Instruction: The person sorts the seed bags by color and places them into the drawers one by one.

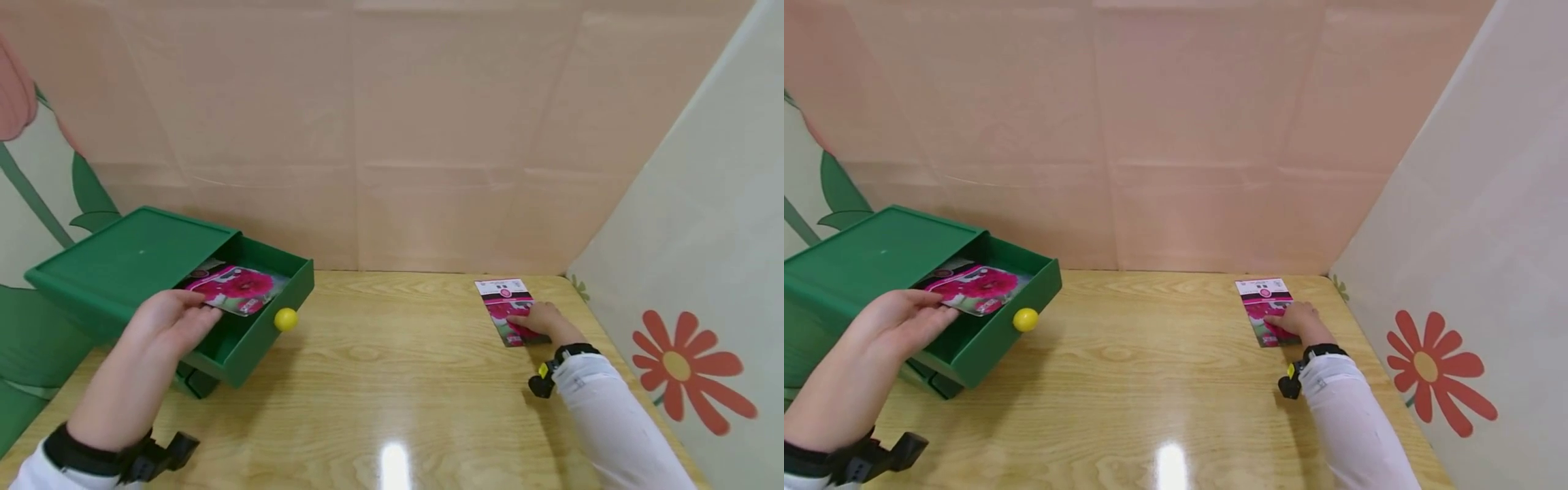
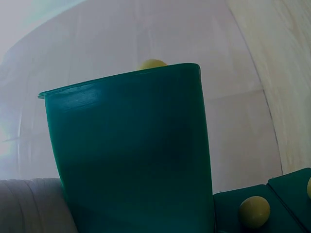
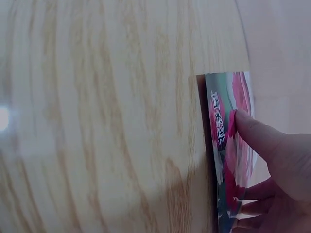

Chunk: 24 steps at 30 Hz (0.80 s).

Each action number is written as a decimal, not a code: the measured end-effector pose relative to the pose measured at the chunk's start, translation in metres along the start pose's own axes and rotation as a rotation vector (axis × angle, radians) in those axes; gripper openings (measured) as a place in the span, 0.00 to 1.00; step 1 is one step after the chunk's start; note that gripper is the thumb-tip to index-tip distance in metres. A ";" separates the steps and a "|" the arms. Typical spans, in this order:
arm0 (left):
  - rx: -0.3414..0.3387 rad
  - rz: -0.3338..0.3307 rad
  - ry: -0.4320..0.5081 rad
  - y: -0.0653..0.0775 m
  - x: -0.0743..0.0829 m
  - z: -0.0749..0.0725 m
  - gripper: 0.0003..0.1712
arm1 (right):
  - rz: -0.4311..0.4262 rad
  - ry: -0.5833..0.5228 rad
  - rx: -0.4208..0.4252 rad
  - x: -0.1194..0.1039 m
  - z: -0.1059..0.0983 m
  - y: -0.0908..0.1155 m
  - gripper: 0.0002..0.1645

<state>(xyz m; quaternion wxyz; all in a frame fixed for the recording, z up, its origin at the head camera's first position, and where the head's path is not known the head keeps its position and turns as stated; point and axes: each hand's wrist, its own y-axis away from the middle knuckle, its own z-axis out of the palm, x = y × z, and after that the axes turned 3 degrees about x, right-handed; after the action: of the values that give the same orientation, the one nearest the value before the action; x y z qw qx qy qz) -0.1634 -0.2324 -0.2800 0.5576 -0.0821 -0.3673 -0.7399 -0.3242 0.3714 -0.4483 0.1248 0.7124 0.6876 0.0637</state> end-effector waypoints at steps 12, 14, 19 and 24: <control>-0.027 -0.003 -0.011 -0.004 -0.002 0.005 0.39 | 0.077 -0.130 0.038 0.003 0.004 0.001 0.54; -0.034 0.003 -0.033 0.000 0.000 0.004 0.38 | 0.101 -0.165 0.042 0.003 0.004 0.001 0.56; -0.048 0.019 -0.098 0.005 0.005 0.002 0.38 | 0.141 -0.273 0.102 0.005 0.009 0.002 0.59; -0.016 0.045 -0.113 0.009 0.004 0.002 0.40 | 0.127 -0.351 0.189 0.004 0.005 0.004 0.58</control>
<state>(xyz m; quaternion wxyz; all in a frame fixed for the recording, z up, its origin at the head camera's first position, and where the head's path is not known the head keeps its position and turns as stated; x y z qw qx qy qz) -0.1576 -0.2356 -0.2726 0.5518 -0.1364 -0.3902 -0.7243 -0.3188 0.3744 -0.4525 0.1709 0.7630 0.6120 -0.1186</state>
